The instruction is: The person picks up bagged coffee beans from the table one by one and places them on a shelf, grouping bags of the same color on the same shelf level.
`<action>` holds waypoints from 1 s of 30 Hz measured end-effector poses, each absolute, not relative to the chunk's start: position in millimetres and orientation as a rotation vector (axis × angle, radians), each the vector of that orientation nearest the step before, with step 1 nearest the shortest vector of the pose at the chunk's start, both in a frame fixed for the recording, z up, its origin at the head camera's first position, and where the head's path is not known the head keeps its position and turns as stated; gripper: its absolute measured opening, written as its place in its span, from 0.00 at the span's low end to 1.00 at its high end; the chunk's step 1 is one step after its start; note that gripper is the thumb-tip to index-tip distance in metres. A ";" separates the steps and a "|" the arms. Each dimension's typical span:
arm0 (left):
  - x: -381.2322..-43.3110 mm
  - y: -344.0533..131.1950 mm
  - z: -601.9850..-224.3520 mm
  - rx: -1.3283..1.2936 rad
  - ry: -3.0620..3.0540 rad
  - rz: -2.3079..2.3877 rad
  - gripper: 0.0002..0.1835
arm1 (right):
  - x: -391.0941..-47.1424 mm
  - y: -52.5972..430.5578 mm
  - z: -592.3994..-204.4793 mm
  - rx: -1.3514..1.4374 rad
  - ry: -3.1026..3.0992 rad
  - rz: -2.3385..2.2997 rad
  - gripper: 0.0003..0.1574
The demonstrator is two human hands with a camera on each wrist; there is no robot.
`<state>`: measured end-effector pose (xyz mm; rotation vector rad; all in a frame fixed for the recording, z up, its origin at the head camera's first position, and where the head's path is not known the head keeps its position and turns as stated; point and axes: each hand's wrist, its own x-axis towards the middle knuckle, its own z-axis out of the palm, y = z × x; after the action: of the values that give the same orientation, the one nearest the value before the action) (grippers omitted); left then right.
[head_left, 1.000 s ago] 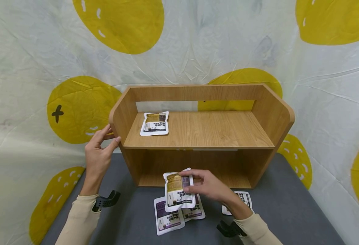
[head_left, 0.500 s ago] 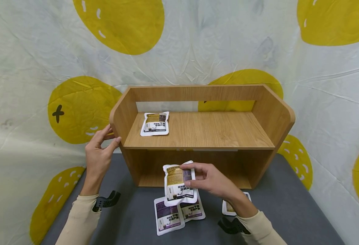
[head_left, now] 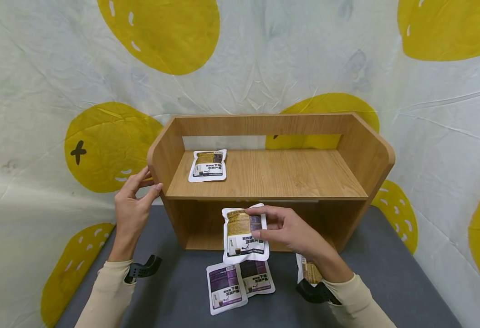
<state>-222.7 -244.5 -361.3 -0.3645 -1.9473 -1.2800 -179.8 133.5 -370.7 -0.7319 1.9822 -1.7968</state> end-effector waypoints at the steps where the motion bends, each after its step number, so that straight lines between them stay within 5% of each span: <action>1: -223.2 -244.7 -361.5 -0.363 -1.948 -1.279 0.33 | -180.7 134.6 -368.4 -0.736 1.990 -1.796 0.33; 30: -223.9 -244.8 -362.1 -0.361 -1.942 -1.280 0.33 | -218.6 150.2 -317.2 -0.723 2.218 -1.669 0.34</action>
<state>-223.9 -244.8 -362.1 -0.3615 -1.9424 -1.2802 -218.6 150.2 -317.2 -0.7232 2.2181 -1.6687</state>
